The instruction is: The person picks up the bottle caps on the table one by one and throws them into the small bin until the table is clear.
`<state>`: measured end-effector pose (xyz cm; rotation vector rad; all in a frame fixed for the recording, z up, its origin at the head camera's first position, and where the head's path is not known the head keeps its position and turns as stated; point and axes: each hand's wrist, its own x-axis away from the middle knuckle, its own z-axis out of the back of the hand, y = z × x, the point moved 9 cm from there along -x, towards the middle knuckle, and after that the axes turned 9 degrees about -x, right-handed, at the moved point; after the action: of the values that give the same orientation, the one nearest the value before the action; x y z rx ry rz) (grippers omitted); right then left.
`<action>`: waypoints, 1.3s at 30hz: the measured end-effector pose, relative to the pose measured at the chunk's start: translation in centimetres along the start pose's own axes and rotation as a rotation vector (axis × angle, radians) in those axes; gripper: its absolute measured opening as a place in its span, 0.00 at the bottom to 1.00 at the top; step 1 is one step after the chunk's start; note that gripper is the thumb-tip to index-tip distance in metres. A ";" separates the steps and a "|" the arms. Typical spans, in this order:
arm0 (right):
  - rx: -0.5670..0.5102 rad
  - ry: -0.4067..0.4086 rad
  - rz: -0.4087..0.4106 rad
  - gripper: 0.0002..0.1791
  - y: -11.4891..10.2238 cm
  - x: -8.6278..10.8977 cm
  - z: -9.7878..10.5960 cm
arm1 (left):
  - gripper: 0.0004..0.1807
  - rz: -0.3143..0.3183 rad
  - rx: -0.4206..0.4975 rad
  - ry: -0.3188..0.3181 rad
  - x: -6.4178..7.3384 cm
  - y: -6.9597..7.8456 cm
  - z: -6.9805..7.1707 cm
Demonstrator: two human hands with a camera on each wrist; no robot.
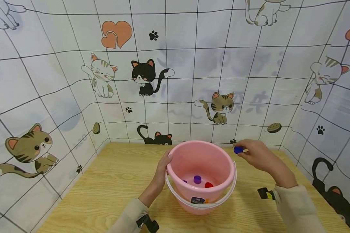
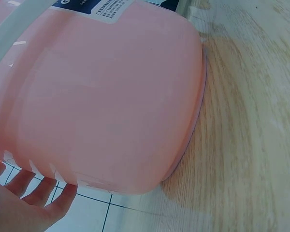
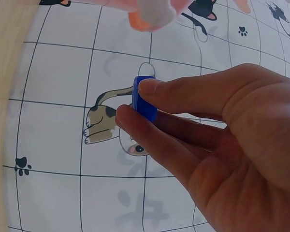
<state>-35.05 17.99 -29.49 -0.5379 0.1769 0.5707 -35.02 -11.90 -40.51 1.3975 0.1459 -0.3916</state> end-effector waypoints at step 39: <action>0.106 -0.031 0.133 0.14 -6.2 -5.4 0.6 | 0.28 -0.006 -0.004 0.014 -0.1 0.2 0.0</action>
<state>-36.03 11.39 -24.68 -0.4158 0.2134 0.6945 -35.07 -11.86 -40.29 1.3966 0.1624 -0.3864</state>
